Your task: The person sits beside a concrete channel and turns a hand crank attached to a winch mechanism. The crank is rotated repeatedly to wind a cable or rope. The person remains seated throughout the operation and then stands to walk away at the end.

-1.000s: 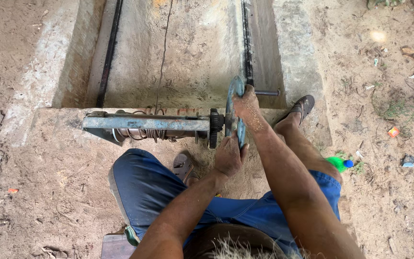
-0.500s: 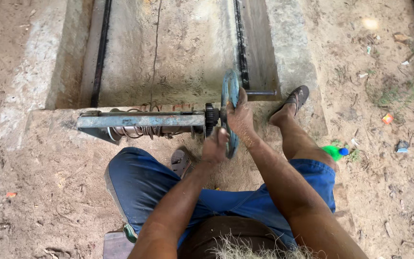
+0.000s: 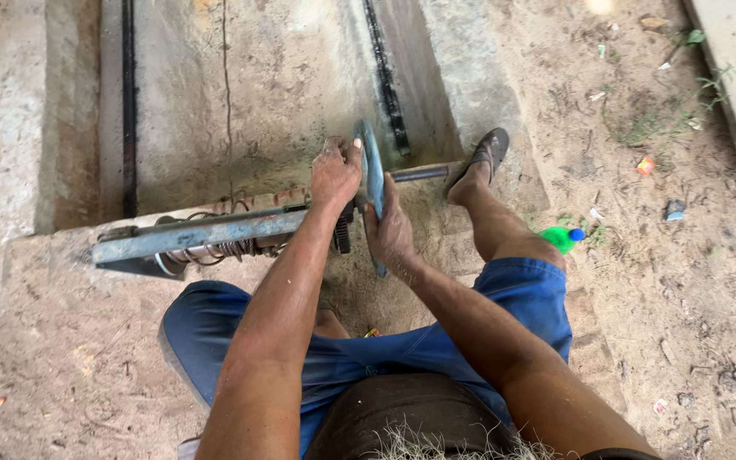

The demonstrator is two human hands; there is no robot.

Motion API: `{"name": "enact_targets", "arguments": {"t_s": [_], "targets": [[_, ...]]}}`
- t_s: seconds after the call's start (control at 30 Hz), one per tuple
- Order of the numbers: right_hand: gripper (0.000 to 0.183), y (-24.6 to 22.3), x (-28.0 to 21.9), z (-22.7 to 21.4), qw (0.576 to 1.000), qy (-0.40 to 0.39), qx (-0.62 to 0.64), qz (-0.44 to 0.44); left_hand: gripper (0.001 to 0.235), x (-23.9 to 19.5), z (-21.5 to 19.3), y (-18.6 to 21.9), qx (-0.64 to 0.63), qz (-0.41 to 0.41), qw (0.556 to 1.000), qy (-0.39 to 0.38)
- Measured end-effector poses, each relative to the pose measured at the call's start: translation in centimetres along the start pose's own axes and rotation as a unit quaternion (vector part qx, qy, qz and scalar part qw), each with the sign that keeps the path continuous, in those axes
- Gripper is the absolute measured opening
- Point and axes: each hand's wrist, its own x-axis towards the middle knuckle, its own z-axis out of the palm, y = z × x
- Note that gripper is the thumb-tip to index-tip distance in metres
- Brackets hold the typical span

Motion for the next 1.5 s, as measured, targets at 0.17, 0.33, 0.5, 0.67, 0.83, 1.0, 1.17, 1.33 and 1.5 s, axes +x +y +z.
{"name": "enact_targets", "arguments": {"t_s": [0.17,0.33,0.5,0.67,0.83,1.0,1.17,1.33,1.5], "targets": [[0.074,1.2,-1.7,0.3,0.999,0.009,-0.026,-0.036,0.08,2.1,0.9,2.1,0.118,-0.087,0.974,-0.174],[0.077,2.3,-3.0,0.8,0.992,0.046,-0.018,-0.119,0.08,2.1,1.6,3.5,0.072,-0.098,0.975,-0.183],[0.077,3.5,-2.9,1.3,0.994,0.036,-0.023,-0.101,0.063,1.8,2.9,3.2,0.041,-0.081,0.979,-0.183],[0.079,4.7,-4.2,1.8,0.99,0.056,-0.029,-0.127,0.065,0.8,5.3,2.2,0.17,0.029,0.973,-0.155],[0.085,5.1,-4.9,1.3,0.991,0.016,-0.024,-0.13,0.066,-1.4,5.9,1.7,0.17,0.043,0.977,-0.12],[0.098,4.7,-6.0,-1.7,0.983,-0.17,-0.067,-0.006,0.062,-4.3,5.3,2.2,0.146,0.06,0.986,-0.056],[0.095,4.9,-4.5,-6.9,0.951,-0.258,-0.161,-0.058,0.061,-6.6,4.5,2.4,0.203,0.08,0.972,-0.085],[0.042,3.8,1.1,-11.3,0.975,-0.212,-0.024,0.057,0.058,-8.8,3.4,3.3,0.106,0.078,0.99,-0.054],[0.041,0.3,7.0,-10.8,0.972,-0.141,0.129,0.14,0.064,-11.5,2.4,3.5,0.079,0.11,0.991,-0.008]]}}
